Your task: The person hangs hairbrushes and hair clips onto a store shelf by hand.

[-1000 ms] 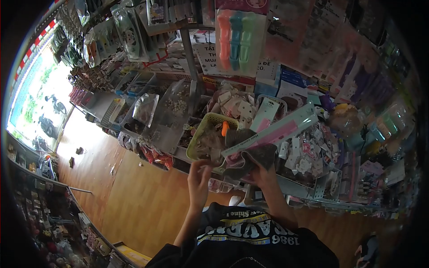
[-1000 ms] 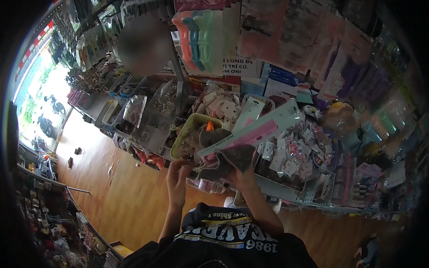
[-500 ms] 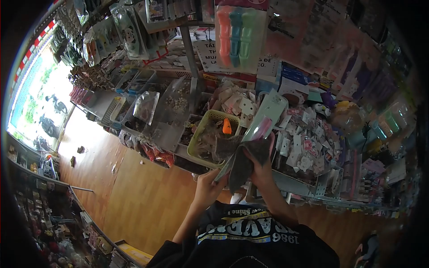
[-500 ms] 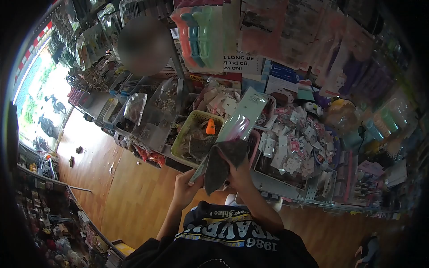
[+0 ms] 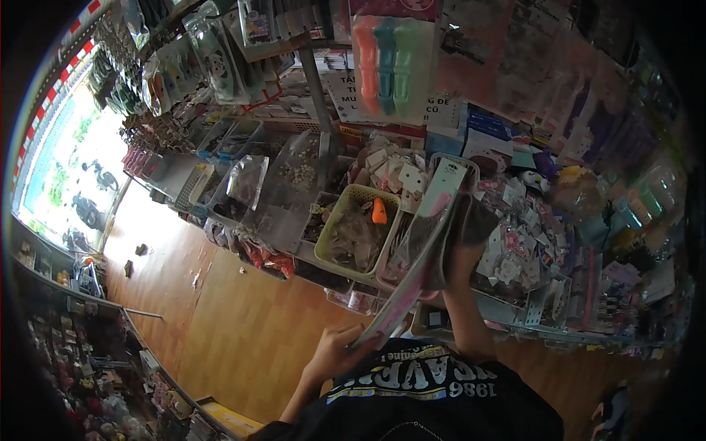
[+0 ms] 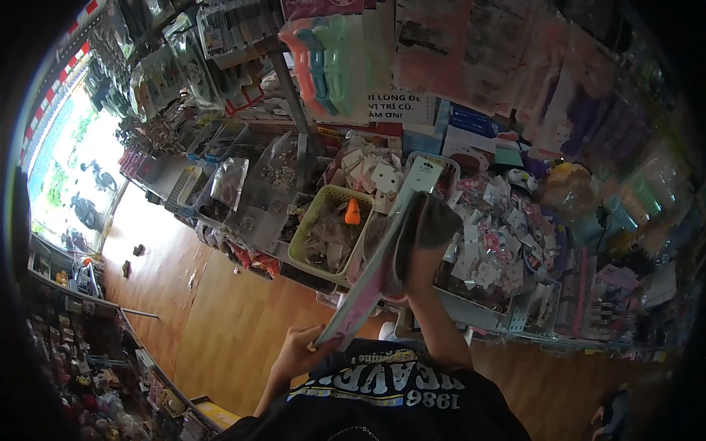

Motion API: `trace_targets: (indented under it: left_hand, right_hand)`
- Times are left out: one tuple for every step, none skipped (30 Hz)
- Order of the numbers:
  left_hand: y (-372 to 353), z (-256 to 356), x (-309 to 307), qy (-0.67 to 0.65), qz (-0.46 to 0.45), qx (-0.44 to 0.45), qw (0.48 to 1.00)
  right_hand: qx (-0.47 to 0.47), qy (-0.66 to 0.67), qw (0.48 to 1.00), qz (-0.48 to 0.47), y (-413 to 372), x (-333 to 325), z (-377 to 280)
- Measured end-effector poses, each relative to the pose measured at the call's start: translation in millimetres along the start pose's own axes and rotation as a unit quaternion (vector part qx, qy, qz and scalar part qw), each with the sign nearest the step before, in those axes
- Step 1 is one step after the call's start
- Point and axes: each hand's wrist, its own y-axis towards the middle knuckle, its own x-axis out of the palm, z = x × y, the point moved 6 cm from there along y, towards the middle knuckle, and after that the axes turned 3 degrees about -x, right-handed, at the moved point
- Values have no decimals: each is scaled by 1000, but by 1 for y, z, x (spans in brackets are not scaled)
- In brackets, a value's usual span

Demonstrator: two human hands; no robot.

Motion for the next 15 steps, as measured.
trace_targets:
  left_hand:
    - [-3, 2, -1, 2, -3, 1, 1000]
    - [-5, 3, -3, -9, 0, 0, 1000]
    - [-7, 4, -6, -20, 5, 0, 1000]
    - [-9, 6, -8, -19, 3, 2, 1000]
    - [-11, 7, -10, -6, 1, 1, 1000]
    - [-13, 8, -12, 8, 0, 1, 1000]
    - [-14, 9, -13, 9, 1, 4, 1000]
    - [-13, 8, -16, -20, 13, -7, 1000]
    - [-14, 7, -19, -49, 24, -17, 998]
    - [-16, 6, -23, -47, 22, -13, 999]
    - [-18, 2, -27, -64, 21, -37, 997]
    - [-22, -3, -30, -81, 19, -62, 995]
    - [-26, -9, -32, -94, 26, -86, 992]
    - [-29, -12, -33, -93, 21, -85, 992]
    - [-32, -19, -35, -119, 23, -99, 988]
  right_hand:
    - [-63, -33, 995, 73, 1, -6, -12]
    - [-126, -66, 979, 147, 0, -12, -25]
    - [-126, -66, 978, 150, 5, -16, -35]
    - [-64, -10, 991, 118, 13, -21, -40]
    - [-3, 47, 995, 85, 19, -21, -40]
    - [-4, 48, 995, 87, 23, -23, -42]
    - [-16, -48, 997, 55, 30, -22, -44]
    - [-27, -144, 989, 22, 35, -21, -45]
    - [-27, -143, 989, 26, 38, -23, -42]
    - [72, 3, 997, 28, 40, -24, -27]
    - [168, 148, 974, 31, 40, -21, -14]
    - [168, 148, 974, 36, 46, -27, -23]
    - [219, 292, 931, 3, 51, -28, -32]
    - [264, 427, 864, -29, 52, -25, -39]
    - [200, 623, 756, -20, 47, -14, -22]
